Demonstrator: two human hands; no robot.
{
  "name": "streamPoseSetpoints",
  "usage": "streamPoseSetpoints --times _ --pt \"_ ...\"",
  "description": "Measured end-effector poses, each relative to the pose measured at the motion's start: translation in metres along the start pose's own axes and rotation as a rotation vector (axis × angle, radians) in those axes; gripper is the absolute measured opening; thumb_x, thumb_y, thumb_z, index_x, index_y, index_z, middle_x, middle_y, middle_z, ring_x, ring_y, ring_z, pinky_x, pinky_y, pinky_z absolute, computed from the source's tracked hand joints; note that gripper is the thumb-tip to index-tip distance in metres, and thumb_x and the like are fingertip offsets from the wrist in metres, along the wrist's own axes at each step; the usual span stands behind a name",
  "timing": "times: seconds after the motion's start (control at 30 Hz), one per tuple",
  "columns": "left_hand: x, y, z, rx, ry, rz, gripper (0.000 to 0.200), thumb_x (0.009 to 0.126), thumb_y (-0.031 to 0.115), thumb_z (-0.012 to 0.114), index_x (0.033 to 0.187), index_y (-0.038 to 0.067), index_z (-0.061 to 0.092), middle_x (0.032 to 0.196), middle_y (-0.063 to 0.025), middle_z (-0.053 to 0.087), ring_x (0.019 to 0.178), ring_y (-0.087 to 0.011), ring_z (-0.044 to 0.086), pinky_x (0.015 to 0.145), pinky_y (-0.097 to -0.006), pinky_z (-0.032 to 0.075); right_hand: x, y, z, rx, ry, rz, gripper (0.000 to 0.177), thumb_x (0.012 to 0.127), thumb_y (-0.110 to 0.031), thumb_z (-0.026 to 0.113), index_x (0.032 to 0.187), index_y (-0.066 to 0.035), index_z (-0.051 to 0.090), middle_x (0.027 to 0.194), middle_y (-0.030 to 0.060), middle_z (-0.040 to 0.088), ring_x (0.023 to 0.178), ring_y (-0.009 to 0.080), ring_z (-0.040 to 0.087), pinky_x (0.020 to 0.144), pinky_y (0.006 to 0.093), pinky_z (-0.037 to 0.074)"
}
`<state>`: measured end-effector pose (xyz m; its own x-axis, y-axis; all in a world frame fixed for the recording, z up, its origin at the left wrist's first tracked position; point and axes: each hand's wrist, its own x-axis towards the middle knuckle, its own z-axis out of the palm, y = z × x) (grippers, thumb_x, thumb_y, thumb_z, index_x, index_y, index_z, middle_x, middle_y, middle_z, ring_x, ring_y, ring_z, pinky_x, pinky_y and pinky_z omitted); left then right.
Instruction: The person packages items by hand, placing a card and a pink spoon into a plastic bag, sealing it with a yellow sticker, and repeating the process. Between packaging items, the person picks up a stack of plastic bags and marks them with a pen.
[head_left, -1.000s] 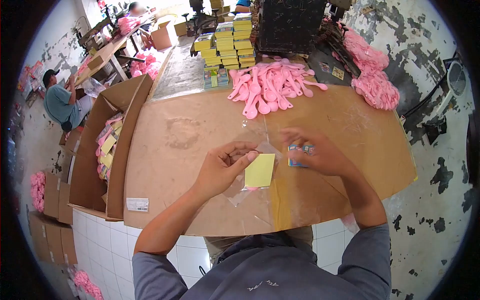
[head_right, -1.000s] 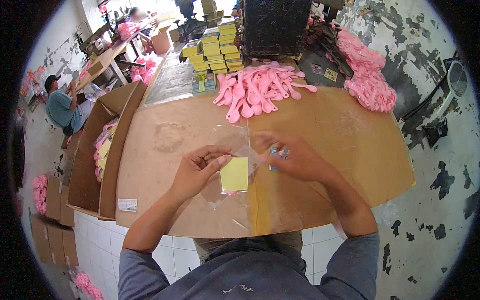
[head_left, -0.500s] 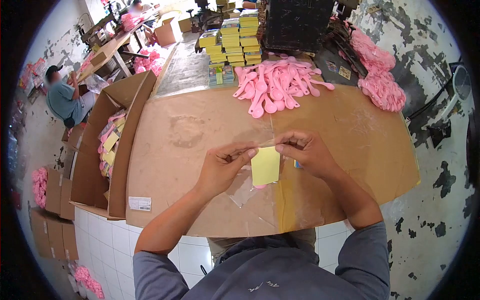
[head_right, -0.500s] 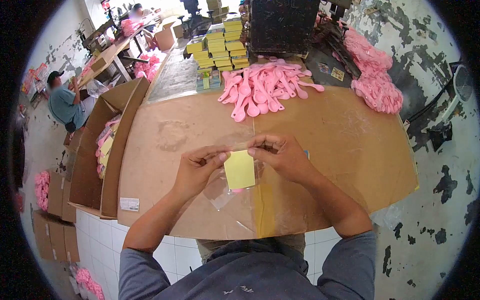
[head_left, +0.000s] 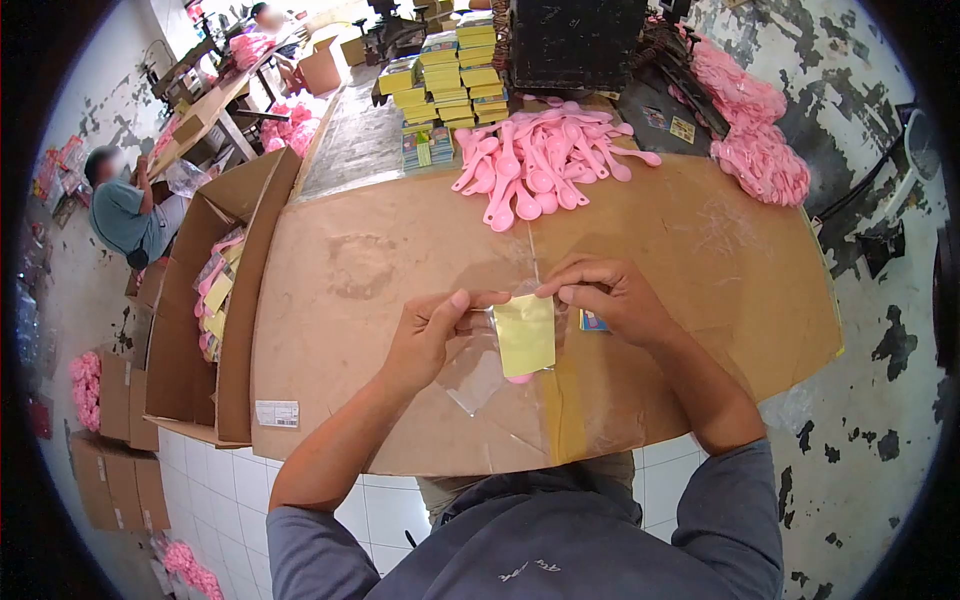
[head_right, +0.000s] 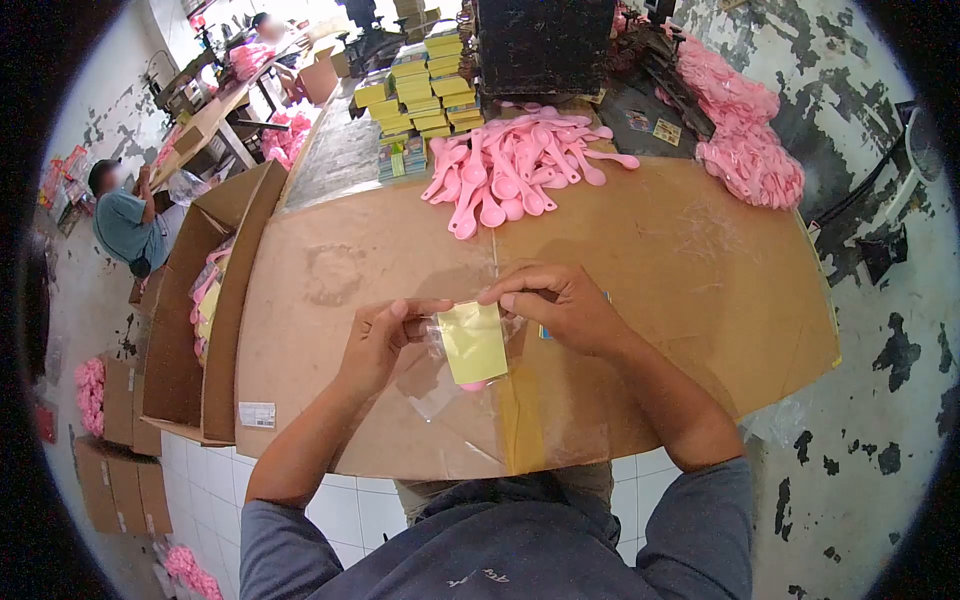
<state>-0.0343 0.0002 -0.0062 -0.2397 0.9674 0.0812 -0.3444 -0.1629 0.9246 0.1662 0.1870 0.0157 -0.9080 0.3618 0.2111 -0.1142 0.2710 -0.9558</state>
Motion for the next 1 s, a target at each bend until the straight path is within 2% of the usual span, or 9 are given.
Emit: streamPoseSetpoints --times 0.1,0.2,0.43,0.53,0.7,0.8,0.9,0.93,1.0 --pt "0.001 -0.005 -0.001 -0.015 0.028 -0.080 0.027 0.103 0.013 0.063 0.123 -0.003 0.069 0.115 -0.0131 0.074 0.099 -0.0146 0.070 0.088 -0.0307 0.058 -0.001 -0.006 0.002 -0.023 0.006 0.052 0.016 0.095 -0.008 0.069 0.106 0.001 0.077 0.104 0.0077 0.073 0.092 0.0116 0.065 0.081 0.0269 0.052" --pt "0.002 -0.005 0.000 0.306 0.043 -0.059 0.027 0.103 0.011 0.063 0.125 -0.003 0.068 0.115 -0.0117 0.074 0.099 -0.0136 0.070 0.087 -0.0300 0.058 0.000 -0.003 0.004 -0.011 0.009 0.060 0.016 0.094 -0.008 0.071 0.106 0.002 0.077 0.104 0.0072 0.072 0.092 0.0118 0.065 0.081 0.0269 0.052" --pt "0.002 -0.004 0.004 0.280 0.067 -0.062 0.025 0.103 0.008 0.061 0.125 0.000 0.069 0.113 -0.0078 0.074 0.101 -0.0117 0.068 0.088 -0.0289 0.057 0.001 0.009 0.007 0.144 -0.015 0.119 0.030 0.093 -0.004 0.072 0.122 0.001 0.067 0.104 0.0074 0.070 0.093 0.0116 0.066 0.082 0.0279 0.053" --pt "0.003 0.000 0.005 0.259 0.092 -0.017 0.025 0.103 0.007 0.061 0.127 0.000 0.068 0.115 -0.0081 0.073 0.103 -0.0126 0.068 0.090 -0.0296 0.057 -0.001 0.002 0.010 0.077 -0.116 0.102 0.037 0.092 -0.002 0.071 0.127 0.001 0.061 0.105 0.0069 0.070 0.096 0.0118 0.066 0.085 0.0287 0.053" --pt "0.002 0.001 0.010 0.197 0.143 0.062 0.031 0.102 0.009 0.063 0.132 0.000 0.064 0.115 -0.0088 0.073 0.105 -0.0147 0.069 0.092 -0.0310 0.057 0.001 0.001 0.006 0.080 -0.176 0.136 0.039 0.092 0.000 0.071 0.129 0.002 0.059 0.107 0.0063 0.070 0.099 0.0119 0.066 0.090 0.0298 0.052" --pt "0.000 0.007 0.020 0.254 0.080 0.083 0.035 0.102 0.012 0.065 0.134 -0.001 0.060 0.114 -0.0087 0.072 0.109 -0.0156 0.068 0.092 -0.0331 0.057 0.001 -0.005 0.006 0.115 -0.166 0.097 0.038 0.093 -0.001 0.070 0.130 0.001 0.059 0.107 0.0058 0.070 0.099 0.0120 0.066 0.090 0.0293 0.052" --pt "0.001 0.004 -0.005 0.385 -0.084 -0.050 0.030 0.100 0.013 0.067 0.126 0.001 0.063 0.112 -0.0064 0.071 0.104 -0.0145 0.068 0.087 -0.0324 0.058 0.001 -0.008 -0.001 0.103 -0.091 0.091 0.035 0.094 -0.004 0.070 0.128 0.000 0.062 0.110 0.0056 0.071 0.100 0.0126 0.066 0.089 0.0291 0.052" --pt "0.000 0.015 -0.010 0.417 0.031 -0.035 0.026 0.099 0.011 0.066 0.123 0.001 0.064 0.111 -0.0057 0.070 0.100 -0.0141 0.068 0.085 -0.0317 0.058 0.001 -0.008 -0.008 0.085 -0.055 0.093 0.034 0.094 -0.006 0.070 0.126 -0.001 0.063 0.110 0.0056 0.071 0.100 0.0129 0.066 0.089 0.0291 0.052" --pt "-0.001 0.042 -0.022 0.477 0.258 -0.006 0.020 0.098 0.009 0.066 0.117 0.002 0.066 0.109 -0.0043 0.069 0.094 -0.0133 0.068 0.080 -0.0302 0.058 0.003 -0.018 -0.032 -0.252 0.009 0.004 0.033 0.092 -0.010 0.072 0.123 -0.002 0.066 0.113 0.0076 0.071 0.100 0.0150 0.067 0.088 0.0309 0.052"
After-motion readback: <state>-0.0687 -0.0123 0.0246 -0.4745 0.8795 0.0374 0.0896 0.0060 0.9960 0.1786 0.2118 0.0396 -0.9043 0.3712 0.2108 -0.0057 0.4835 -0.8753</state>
